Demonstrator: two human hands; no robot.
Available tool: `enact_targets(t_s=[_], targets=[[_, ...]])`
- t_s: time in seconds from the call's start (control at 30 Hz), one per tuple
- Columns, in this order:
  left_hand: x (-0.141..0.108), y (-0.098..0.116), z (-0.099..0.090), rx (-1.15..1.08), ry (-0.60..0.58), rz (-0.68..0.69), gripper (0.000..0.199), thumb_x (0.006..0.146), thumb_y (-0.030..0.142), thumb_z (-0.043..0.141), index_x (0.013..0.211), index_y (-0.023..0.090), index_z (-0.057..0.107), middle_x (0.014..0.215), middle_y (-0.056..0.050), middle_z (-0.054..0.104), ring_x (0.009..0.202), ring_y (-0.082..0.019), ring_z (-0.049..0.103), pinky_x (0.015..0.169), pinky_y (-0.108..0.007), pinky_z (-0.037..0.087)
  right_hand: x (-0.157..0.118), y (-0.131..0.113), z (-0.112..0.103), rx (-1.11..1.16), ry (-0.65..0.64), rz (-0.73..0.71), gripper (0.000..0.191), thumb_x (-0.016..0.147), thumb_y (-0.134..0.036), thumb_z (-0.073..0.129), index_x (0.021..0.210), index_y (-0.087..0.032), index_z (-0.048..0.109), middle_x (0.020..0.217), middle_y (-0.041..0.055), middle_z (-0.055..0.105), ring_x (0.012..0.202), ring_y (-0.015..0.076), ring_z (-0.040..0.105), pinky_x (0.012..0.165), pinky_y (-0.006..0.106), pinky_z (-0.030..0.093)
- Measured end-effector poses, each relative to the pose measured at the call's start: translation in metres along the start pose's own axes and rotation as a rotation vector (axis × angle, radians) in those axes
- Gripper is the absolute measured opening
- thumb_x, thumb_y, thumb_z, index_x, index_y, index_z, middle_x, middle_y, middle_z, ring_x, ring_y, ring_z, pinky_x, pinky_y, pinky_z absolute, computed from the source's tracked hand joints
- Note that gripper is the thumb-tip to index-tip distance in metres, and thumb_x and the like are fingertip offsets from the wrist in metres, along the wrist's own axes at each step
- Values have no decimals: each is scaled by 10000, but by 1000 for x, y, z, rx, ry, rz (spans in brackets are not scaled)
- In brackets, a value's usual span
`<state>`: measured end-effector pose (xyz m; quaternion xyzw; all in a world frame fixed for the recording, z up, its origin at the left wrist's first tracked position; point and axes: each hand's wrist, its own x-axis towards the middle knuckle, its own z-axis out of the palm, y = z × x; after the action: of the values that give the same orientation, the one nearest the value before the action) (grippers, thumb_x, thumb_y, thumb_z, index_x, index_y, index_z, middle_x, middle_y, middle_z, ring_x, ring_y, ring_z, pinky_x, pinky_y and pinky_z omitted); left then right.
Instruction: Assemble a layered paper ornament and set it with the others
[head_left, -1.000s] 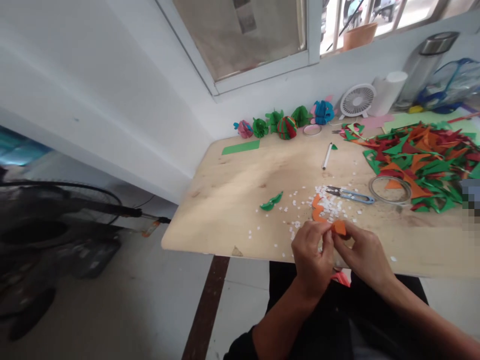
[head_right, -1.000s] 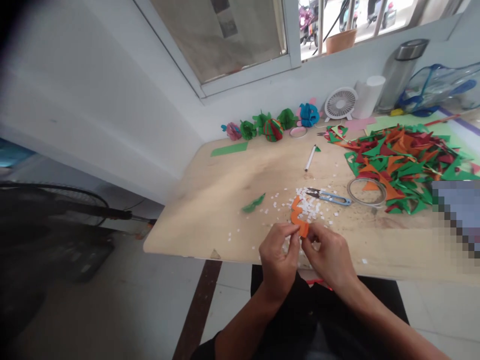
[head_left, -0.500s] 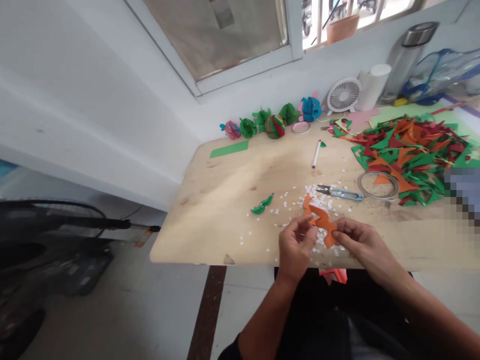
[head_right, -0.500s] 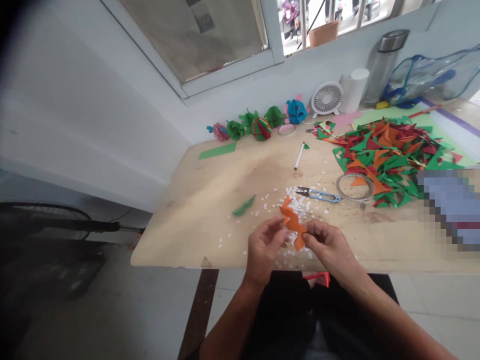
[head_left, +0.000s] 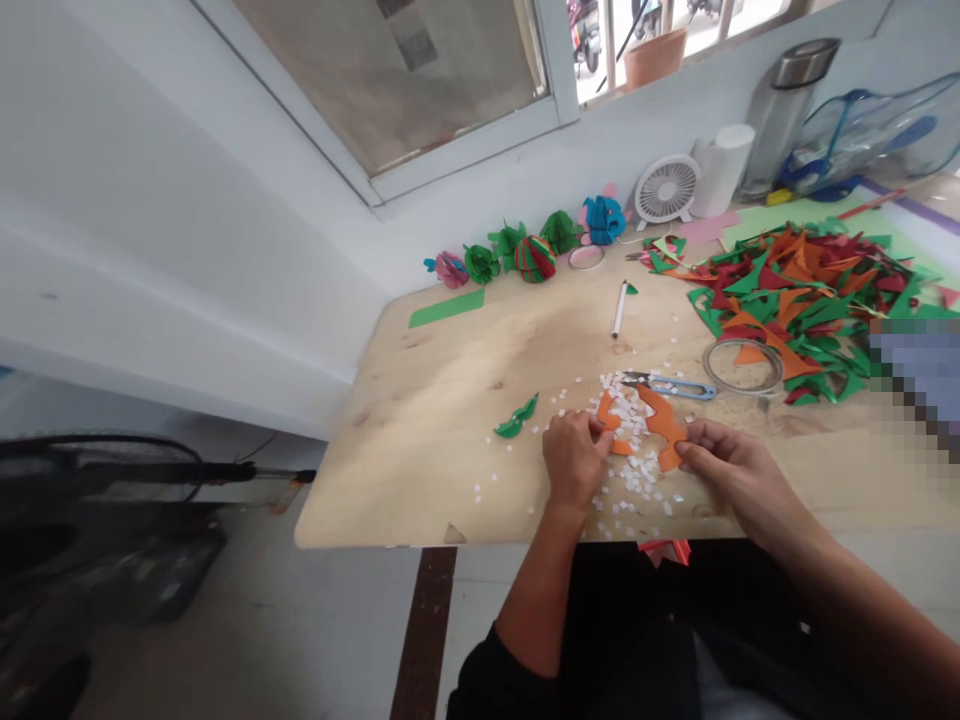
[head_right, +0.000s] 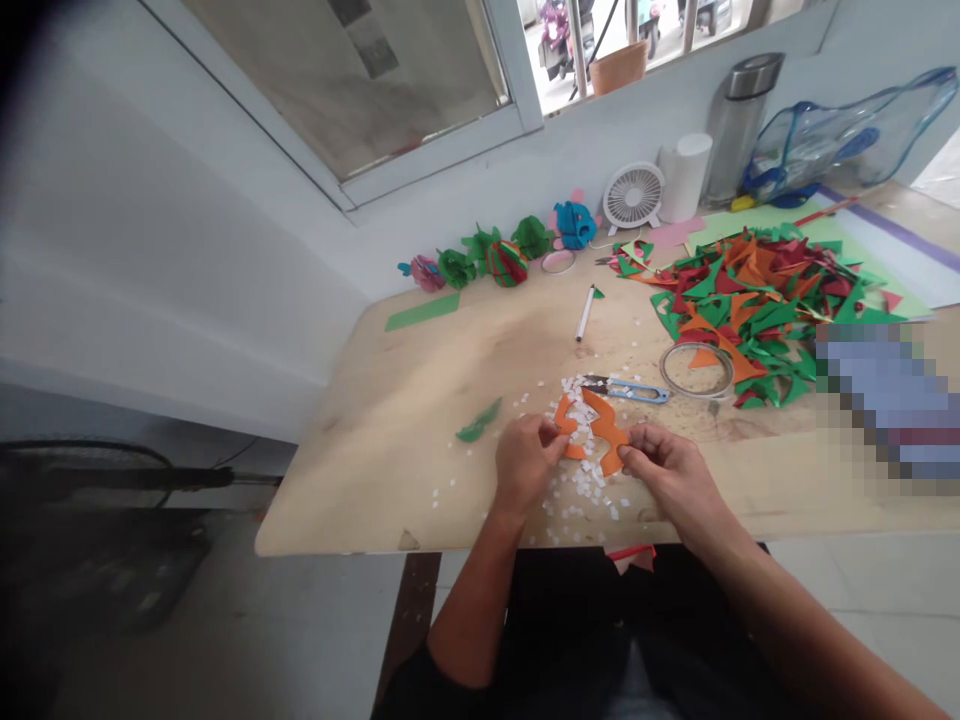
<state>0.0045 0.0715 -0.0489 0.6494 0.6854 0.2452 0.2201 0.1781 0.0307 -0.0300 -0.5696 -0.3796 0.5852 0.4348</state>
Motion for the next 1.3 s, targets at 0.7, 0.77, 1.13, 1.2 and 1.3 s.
enact_targets(t_s=[0.7, 0.77, 1.13, 1.2, 1.3], targets=[[-42, 29, -25, -920, 35, -21, 121, 678, 203, 714, 725, 155, 614, 672, 10, 648, 623, -117, 612, 618, -219, 472, -33, -21, 24, 143, -205, 7, 227, 725, -423, 707, 732, -211, 626, 551, -29, 631, 390, 115, 489, 420, 255, 384], [-47, 30, -27, -1042, 15, -75, 147, 661, 217, 737, 714, 148, 618, 646, 14, 639, 593, -103, 595, 591, -206, 458, -37, -20, 24, 192, -218, 18, 204, 722, -393, 715, 741, -208, 629, 493, -45, 601, 362, 109, 472, 405, 247, 368], [-75, 24, -37, -1582, -337, -399, 297, 639, 194, 773, 924, 125, 724, 916, -87, 732, 846, -178, 666, 756, -265, 493, -50, -9, 23, 559, -366, 64, 115, 689, -224, 780, 754, -192, 691, 736, 1, 686, 658, 122, 605, 661, 249, 474], [-78, 28, -40, -1596, -333, -389, 279, 657, 198, 771, 924, 128, 732, 923, -86, 735, 872, -182, 667, 790, -271, 486, -47, -4, 21, 565, -364, 76, 102, 693, -200, 777, 754, -196, 696, 735, -3, 684, 669, 122, 605, 692, 252, 475], [-77, 33, -45, -1588, -294, -344, 271, 677, 217, 777, 933, 142, 731, 944, -87, 736, 896, -184, 667, 828, -285, 475, -41, 1, 19, 587, -352, 97, 136, 678, -183, 790, 786, -195, 708, 742, -10, 681, 673, 111, 604, 691, 235, 474]])
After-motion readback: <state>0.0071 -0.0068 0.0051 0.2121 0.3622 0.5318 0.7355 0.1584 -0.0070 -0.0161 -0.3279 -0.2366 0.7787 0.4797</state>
